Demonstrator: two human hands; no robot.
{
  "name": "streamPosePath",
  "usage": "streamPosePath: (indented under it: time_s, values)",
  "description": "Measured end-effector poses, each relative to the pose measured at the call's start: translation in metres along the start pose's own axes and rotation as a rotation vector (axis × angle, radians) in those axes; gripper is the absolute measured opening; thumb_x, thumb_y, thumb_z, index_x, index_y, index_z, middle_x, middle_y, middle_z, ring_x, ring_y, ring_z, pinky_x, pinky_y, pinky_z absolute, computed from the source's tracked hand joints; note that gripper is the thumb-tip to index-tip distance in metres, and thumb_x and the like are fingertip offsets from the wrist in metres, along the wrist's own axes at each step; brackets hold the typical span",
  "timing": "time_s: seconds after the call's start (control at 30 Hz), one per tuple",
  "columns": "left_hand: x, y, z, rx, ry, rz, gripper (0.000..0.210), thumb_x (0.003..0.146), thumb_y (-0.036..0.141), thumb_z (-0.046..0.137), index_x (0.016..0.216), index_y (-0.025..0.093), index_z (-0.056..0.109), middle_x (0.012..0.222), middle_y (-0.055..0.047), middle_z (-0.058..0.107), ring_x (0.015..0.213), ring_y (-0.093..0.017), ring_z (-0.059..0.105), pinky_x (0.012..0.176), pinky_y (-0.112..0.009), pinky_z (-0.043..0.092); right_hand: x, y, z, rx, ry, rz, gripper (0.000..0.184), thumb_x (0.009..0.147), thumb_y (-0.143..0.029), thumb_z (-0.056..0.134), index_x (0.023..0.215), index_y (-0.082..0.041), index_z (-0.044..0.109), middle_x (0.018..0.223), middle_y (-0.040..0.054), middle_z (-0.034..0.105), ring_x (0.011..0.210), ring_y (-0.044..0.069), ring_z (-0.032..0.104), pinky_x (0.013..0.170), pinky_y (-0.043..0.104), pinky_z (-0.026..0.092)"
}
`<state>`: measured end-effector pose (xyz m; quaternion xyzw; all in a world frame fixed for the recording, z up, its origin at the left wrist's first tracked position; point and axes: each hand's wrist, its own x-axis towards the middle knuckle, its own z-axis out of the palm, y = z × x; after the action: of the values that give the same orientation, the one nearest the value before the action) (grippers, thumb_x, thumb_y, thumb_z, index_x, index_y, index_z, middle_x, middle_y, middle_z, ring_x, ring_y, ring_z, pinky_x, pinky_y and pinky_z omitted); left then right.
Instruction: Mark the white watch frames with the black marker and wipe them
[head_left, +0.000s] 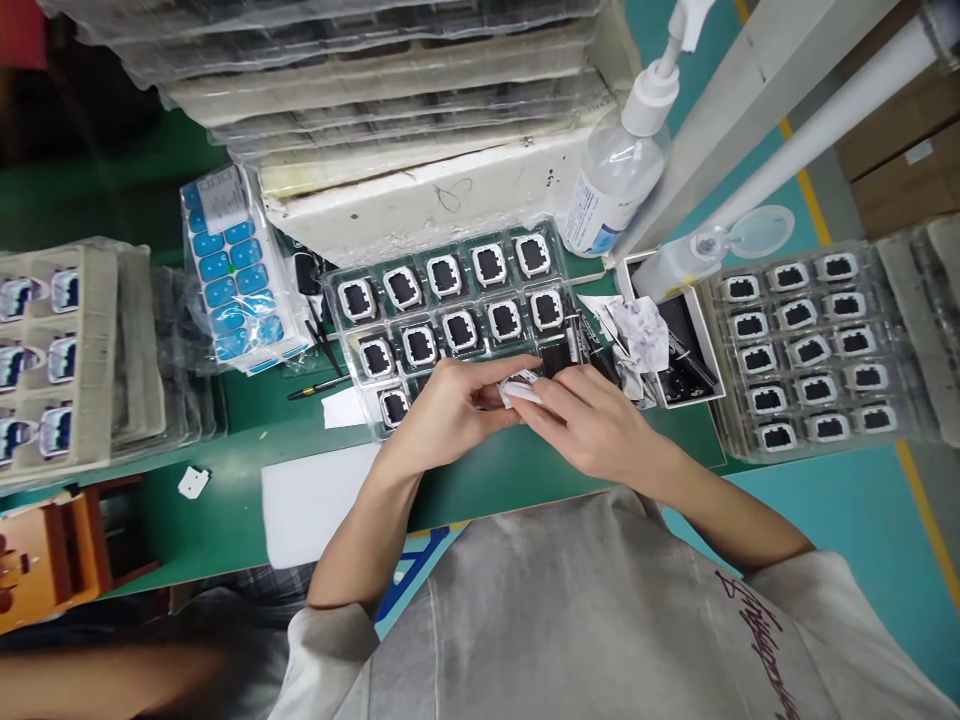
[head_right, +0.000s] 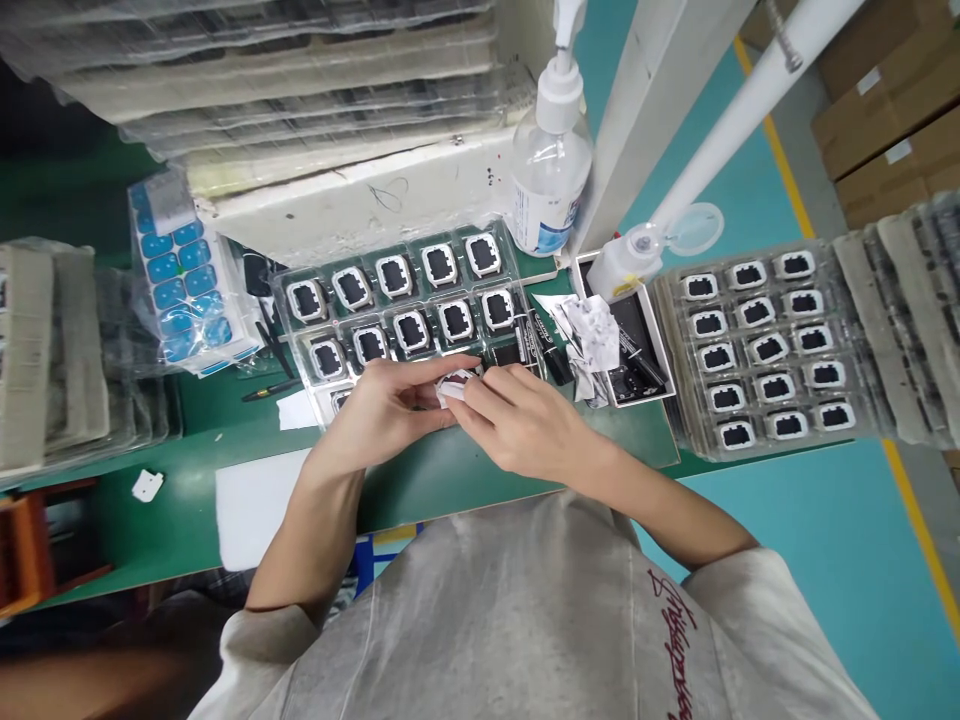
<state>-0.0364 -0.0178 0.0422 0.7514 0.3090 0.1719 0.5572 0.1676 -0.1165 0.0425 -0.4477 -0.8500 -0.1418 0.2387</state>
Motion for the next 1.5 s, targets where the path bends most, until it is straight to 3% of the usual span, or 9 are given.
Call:
streamPosePath:
  time_s: [0.3,0.4,0.5,0.67,0.8,0.9,1.1,1.23,1.5]
  values:
    - [0.002,0.001,-0.005,-0.003,-0.074,-0.004,0.05,0.082,0.014,0.086,0.131,0.023,0.081,0.067,0.004,0.074,0.058,-0.015,0.071,0.056,-0.023,0.062,0.003,0.006,-0.007,-0.031,-0.04,-0.103,0.016,0.108,-0.014,0.059,0.106,-0.015,0.074,0.095,0.0067,0.067,0.084,0.021,0.05,0.071,0.037,0.042]
    - [0.002,0.002,-0.005,-0.092,-0.064,-0.018,0.055,0.08,0.013,0.088,0.133,0.022,0.079,0.082,0.001,0.082,0.068,-0.018,0.079,0.067,-0.027,0.07,-0.003,0.008,-0.009,-0.001,-0.003,-0.072,0.013,0.106,-0.015,0.061,0.105,-0.017,0.074,0.093,0.0061,0.067,0.082,0.021,0.051,0.068,0.037,0.043]
    - [0.001,0.004,-0.006,-0.227,-0.045,-0.019,0.058,0.079,0.015,0.09,0.135,0.022,0.078,0.102,-0.004,0.086,0.086,-0.023,0.085,0.084,-0.033,0.074,-0.013,0.006,-0.009,0.161,0.142,0.087,0.017,0.103,-0.01,0.062,0.111,-0.02,0.073,0.089,0.0043,0.065,0.079,0.02,0.053,0.067,0.037,0.044]
    - [0.002,0.005,-0.005,-0.382,-0.008,0.016,0.058,0.077,0.011,0.092,0.132,0.024,0.079,0.103,-0.005,0.086,0.093,-0.023,0.085,0.088,-0.033,0.074,-0.025,-0.009,-0.004,0.5,0.39,0.389,0.039,0.098,-0.002,0.055,0.126,-0.02,0.075,0.104,0.0087,0.065,0.083,0.019,0.061,0.068,0.037,0.05]
    - [0.002,0.004,-0.003,-0.445,0.029,0.063,0.06,0.075,0.009,0.094,0.132,0.025,0.079,0.103,-0.004,0.086,0.093,-0.022,0.085,0.09,-0.032,0.073,-0.022,-0.023,-0.001,0.749,0.495,0.554,0.024,0.096,-0.017,0.071,0.118,-0.02,0.077,0.104,0.0084,0.069,0.085,0.022,0.065,0.069,0.039,0.053]
    - [0.001,0.003,-0.001,-0.46,0.056,0.098,0.063,0.076,0.01,0.095,0.134,0.026,0.078,0.107,-0.005,0.086,0.095,-0.022,0.085,0.09,-0.032,0.073,-0.015,-0.028,0.001,0.847,0.526,0.677,0.021,0.092,-0.012,0.08,0.108,-0.024,0.077,0.099,0.004,0.072,0.084,0.02,0.066,0.068,0.036,0.053]
    - [0.001,0.004,0.006,-0.344,0.189,0.195,0.06,0.081,0.015,0.093,0.137,0.027,0.076,0.11,-0.005,0.085,0.098,-0.023,0.084,0.088,-0.033,0.073,-0.003,-0.033,0.001,0.935,0.445,0.693,0.03,0.099,-0.006,0.068,0.121,-0.027,0.074,0.107,0.0049,0.074,0.093,0.02,0.07,0.076,0.037,0.057]
    - [0.001,-0.001,0.012,-0.191,0.33,0.232,0.055,0.085,0.026,0.092,0.137,0.026,0.074,0.113,-0.006,0.084,0.103,-0.025,0.083,0.092,-0.038,0.073,0.003,-0.037,0.001,0.972,0.42,0.811,0.029,0.101,-0.014,0.07,0.127,-0.027,0.067,0.111,0.0039,0.072,0.092,0.018,0.071,0.077,0.034,0.058]
    - [0.001,-0.009,0.026,-0.031,0.584,0.288,0.042,0.087,0.033,0.091,0.123,0.024,0.072,0.113,-0.005,0.082,0.101,-0.022,0.084,0.089,-0.032,0.07,0.028,-0.034,0.002,0.787,0.465,0.771,0.011,0.102,-0.015,0.072,0.107,-0.024,0.076,0.103,0.003,0.078,0.092,0.016,0.074,0.073,0.03,0.062]
